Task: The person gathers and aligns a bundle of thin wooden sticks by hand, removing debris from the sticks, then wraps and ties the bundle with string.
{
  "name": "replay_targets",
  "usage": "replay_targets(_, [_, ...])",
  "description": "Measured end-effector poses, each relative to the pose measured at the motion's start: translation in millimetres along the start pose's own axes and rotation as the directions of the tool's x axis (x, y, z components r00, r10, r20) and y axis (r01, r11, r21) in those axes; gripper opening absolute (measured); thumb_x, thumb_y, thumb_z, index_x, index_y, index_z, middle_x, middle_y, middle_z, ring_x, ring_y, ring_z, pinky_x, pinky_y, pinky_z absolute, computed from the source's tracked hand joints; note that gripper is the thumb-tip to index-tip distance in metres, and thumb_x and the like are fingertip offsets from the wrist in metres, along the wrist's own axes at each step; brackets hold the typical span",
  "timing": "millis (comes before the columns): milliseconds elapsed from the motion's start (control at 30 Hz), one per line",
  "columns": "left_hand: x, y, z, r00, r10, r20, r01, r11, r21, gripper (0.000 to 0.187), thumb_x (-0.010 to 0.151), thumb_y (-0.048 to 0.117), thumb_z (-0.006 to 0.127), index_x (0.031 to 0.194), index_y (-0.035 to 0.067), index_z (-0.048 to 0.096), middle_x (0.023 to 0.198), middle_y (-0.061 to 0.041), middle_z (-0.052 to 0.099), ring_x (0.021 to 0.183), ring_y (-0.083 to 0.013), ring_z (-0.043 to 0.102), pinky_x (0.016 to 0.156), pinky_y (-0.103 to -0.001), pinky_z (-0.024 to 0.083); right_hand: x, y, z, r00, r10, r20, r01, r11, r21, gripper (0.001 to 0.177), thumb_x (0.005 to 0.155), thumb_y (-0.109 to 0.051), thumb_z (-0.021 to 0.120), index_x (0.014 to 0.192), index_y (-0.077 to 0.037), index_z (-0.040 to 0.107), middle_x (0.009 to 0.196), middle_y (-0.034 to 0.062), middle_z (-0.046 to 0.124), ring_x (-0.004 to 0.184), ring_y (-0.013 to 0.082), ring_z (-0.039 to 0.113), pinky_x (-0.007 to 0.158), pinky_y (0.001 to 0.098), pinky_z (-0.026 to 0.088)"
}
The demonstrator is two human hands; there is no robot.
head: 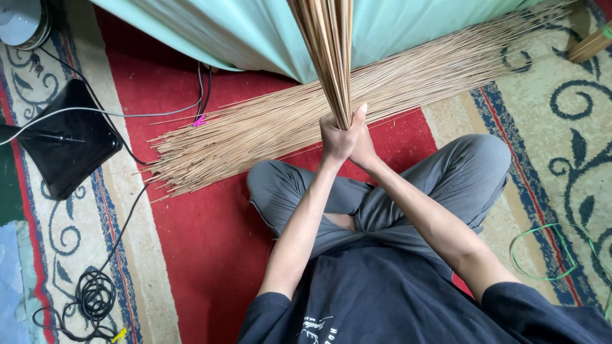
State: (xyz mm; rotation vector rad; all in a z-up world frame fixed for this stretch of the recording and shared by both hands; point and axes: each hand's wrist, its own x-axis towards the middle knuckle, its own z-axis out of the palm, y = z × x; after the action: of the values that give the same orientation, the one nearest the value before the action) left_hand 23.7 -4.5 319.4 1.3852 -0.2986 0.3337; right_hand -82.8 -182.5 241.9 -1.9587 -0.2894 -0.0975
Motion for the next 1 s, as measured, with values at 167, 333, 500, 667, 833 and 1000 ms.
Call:
replay_targets(167, [-6.2,-31.0,-5.1,0.997,0.023,0.077,-0.024,1.000,0.014,0.047,0.084,0.001,0.072,0.048,0.015,0.047,0.041,0.008,0.042,0.044,-0.0008,0.038,0.041,-0.022,0.034,-37.9,2.5,-4.7,0.998,0.054,0.013,-0.054,0.998,-0.011,0.027,0.076,-0.021,0.084,0.091,-0.010,0.065,0.083,0.0134,0.065,0.084,0.0363,0.066,0.075,0.0467,0.053])
replay_targets(333, [14.9,25.6,10.9,0.991,0.132,0.001,-0.131,0.990,0.057,0.048,0.092,0.005,0.067,0.052,0.014,0.041,0.043,0.005,0.041,0.049,-0.0010,0.038,0.044,-0.022,0.034,-59.3,0.2,15.6,0.995,0.096,0.030,-0.095,0.995,-0.014,0.029,0.075,-0.021,0.084,0.093,-0.010,0.065,0.085,0.0130,0.066,0.086,0.0357,0.066,0.077,0.0470,0.054])
replay_targets(500, [35.4,58.6,6.9,0.992,0.124,0.028,-0.118,0.979,-0.165,0.012,0.093,0.023,0.075,0.087,0.013,0.074,0.057,0.006,0.057,0.042,-0.0067,0.046,0.037,-0.023,0.037,-64.1,2.9,27.5,0.990,0.124,0.060,-0.123,0.992,-0.020,0.031,0.074,-0.021,0.085,0.096,-0.011,0.066,0.088,0.0125,0.067,0.089,0.0351,0.067,0.078,0.0473,0.054])
replay_targets(667, [26.6,63.7,7.1,0.984,0.175,-0.027,-0.177,0.977,-0.118,0.042,0.089,0.018,0.075,0.056,0.014,0.049,0.045,0.005,0.045,0.041,-0.0059,0.044,0.043,-0.021,0.038,-59.6,9.5,31.2,0.986,0.147,0.074,-0.146,0.989,-0.027,0.033,0.073,-0.021,0.085,0.099,-0.011,0.067,0.090,0.0121,0.067,0.091,0.0345,0.067,0.080,0.0476,0.055])
replay_targets(833, [-15.2,-1.5,3.3,0.990,0.143,0.022,-0.141,0.988,-0.069,0.040,0.080,0.007,0.085,0.054,0.009,0.055,0.046,0.000,0.049,0.045,-0.0067,0.051,0.050,-0.023,0.044,59.8,-25.5,81.8,0.982,0.170,0.081,-0.169,0.985,-0.018,0.035,0.072,-0.021,0.086,0.101,-0.011,0.068,0.092,0.0117,0.068,0.094,0.0340,0.067,0.082,0.0479,0.055])
replay_targets(1000, [-33.2,9.1,16.8,0.990,0.127,-0.066,-0.124,0.991,0.051,0.045,0.087,0.000,0.073,0.053,0.007,0.046,0.041,-0.004,0.041,0.045,-0.0061,0.042,0.043,-0.027,0.036,99.7,-13.8,93.4,0.979,0.191,0.076,-0.190,0.982,-0.023,0.038,0.071,-0.021,0.086,0.104,-0.011,0.069,0.095,0.0112,0.069,0.097,0.0334,0.068,0.083,0.0481,0.055])
